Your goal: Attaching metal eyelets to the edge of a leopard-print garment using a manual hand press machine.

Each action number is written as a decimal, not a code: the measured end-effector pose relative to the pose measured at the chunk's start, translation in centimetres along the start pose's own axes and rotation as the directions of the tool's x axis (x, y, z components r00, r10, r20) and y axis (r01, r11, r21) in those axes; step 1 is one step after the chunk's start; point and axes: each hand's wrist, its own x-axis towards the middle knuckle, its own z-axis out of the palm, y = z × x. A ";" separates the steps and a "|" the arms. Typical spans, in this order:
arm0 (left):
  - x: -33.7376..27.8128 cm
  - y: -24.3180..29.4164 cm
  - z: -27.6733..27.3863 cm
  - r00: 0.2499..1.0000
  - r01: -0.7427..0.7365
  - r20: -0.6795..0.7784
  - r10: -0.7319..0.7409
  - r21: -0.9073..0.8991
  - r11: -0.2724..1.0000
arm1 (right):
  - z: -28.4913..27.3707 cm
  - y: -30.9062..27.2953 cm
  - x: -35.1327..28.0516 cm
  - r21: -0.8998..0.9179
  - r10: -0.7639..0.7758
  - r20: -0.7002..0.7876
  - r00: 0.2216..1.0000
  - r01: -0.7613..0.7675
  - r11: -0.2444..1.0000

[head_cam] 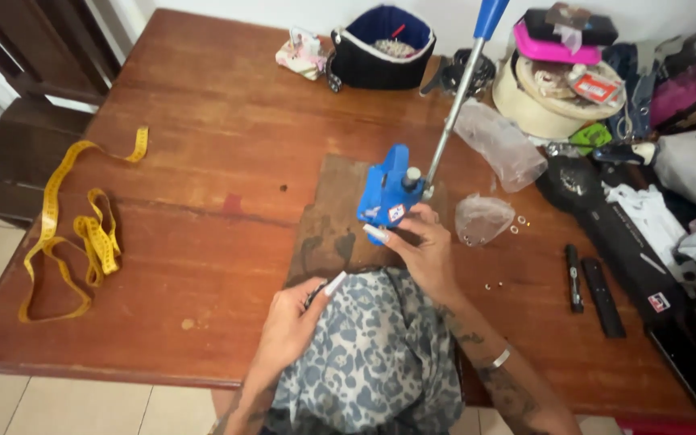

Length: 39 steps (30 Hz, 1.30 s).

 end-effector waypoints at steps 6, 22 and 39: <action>1.0 2.2 -2.6 0.991 0.019 0.135 0.022 -0.299 0.954 | -3.9 -2.5 -3.1 -0.188 -0.171 -0.076 0.982 0.154 0.970; 11.3 2.4 -0.4 0.970 -0.022 0.232 0.073 -0.217 0.976 | -1.6 5.1 -4.1 0.272 0.343 0.242 0.908 -0.403 0.874; 15.8 4.2 -1.7 0.944 -0.191 0.279 0.174 0.034 0.981 | -0.1 3.1 -0.1 0.071 0.309 -0.002 0.951 -0.308 0.949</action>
